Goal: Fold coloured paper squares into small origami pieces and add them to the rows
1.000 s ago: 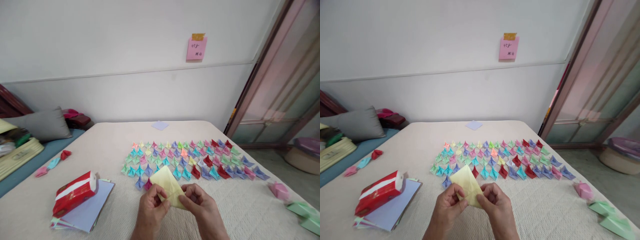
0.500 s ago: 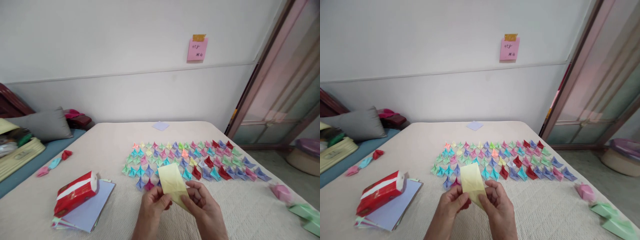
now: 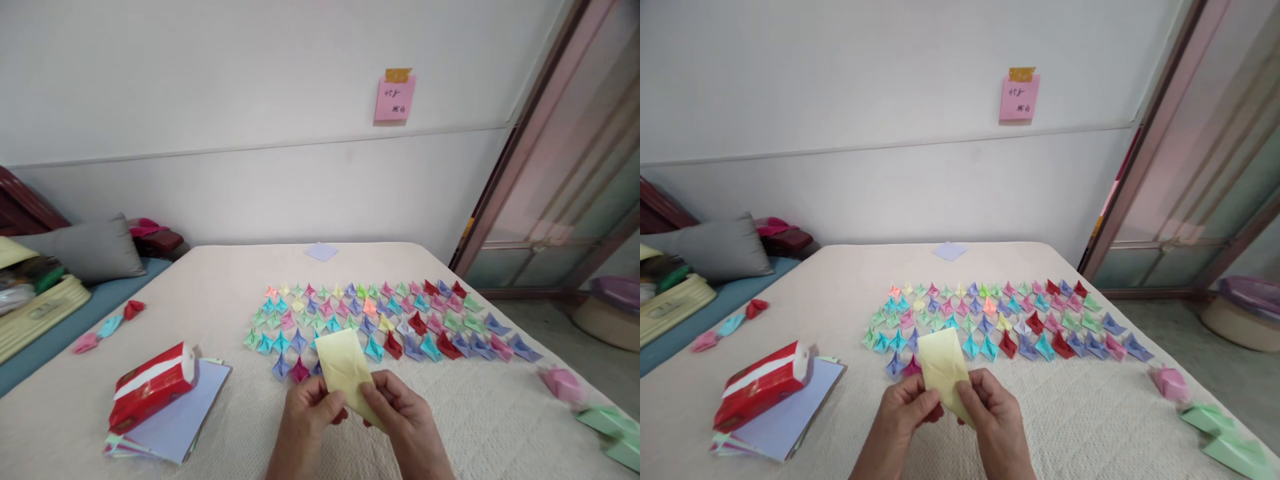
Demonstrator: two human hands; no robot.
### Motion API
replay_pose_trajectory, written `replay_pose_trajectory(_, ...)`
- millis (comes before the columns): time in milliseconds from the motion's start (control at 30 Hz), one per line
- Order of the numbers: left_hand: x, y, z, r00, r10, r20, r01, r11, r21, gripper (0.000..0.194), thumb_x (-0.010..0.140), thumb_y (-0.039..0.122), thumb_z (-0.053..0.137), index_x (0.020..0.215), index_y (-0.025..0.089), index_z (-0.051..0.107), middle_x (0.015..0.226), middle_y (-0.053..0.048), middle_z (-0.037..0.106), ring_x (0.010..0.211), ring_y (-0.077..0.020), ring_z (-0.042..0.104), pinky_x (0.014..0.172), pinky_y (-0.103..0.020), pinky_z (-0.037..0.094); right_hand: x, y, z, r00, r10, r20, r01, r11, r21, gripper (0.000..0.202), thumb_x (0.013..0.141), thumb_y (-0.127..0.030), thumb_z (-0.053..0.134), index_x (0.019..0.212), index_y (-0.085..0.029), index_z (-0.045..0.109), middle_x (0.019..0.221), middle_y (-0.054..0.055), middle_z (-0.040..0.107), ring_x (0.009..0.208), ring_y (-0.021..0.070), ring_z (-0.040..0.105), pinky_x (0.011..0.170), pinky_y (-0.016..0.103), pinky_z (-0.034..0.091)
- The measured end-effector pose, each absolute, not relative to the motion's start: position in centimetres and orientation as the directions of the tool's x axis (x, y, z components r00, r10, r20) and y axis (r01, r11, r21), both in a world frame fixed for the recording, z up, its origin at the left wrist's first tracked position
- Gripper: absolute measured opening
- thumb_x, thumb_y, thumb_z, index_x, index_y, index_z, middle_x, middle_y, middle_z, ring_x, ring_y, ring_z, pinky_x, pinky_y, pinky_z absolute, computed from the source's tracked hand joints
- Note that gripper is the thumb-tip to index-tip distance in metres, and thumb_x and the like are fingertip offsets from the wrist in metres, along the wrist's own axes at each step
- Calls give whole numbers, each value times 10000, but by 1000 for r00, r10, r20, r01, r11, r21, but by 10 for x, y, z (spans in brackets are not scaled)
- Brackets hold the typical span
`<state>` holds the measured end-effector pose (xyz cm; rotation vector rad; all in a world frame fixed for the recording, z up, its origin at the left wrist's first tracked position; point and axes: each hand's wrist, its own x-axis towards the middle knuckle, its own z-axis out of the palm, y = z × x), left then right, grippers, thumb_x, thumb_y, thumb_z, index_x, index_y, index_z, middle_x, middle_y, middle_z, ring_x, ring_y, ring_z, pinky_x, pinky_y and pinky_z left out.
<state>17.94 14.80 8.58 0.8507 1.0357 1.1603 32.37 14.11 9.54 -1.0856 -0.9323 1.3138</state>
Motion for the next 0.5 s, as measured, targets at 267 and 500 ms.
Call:
replay_pose_trajectory(267,179,151,88,35,977,-213,-271,214,939,263,614,360,809,690,110,781,555,-34,666,489,-108,520,513,-223,396,323,146,90,-139,977,-164,-276,-198,-941,179,617,-167,741,785,-174,677,630,-2,700,558,135,575,538,241,422)
replay_pose_trajectory(500,177,146,94,-58,968,-242,-379,203,903,316,691,393,794,577,123,676,435,43,525,401,-41,390,411,-154,288,323,150,76,-161,982,-96,-193,-127,-973,150,613,-133,635,753,-182,656,639,-16,673,548,138,558,493,241,424)
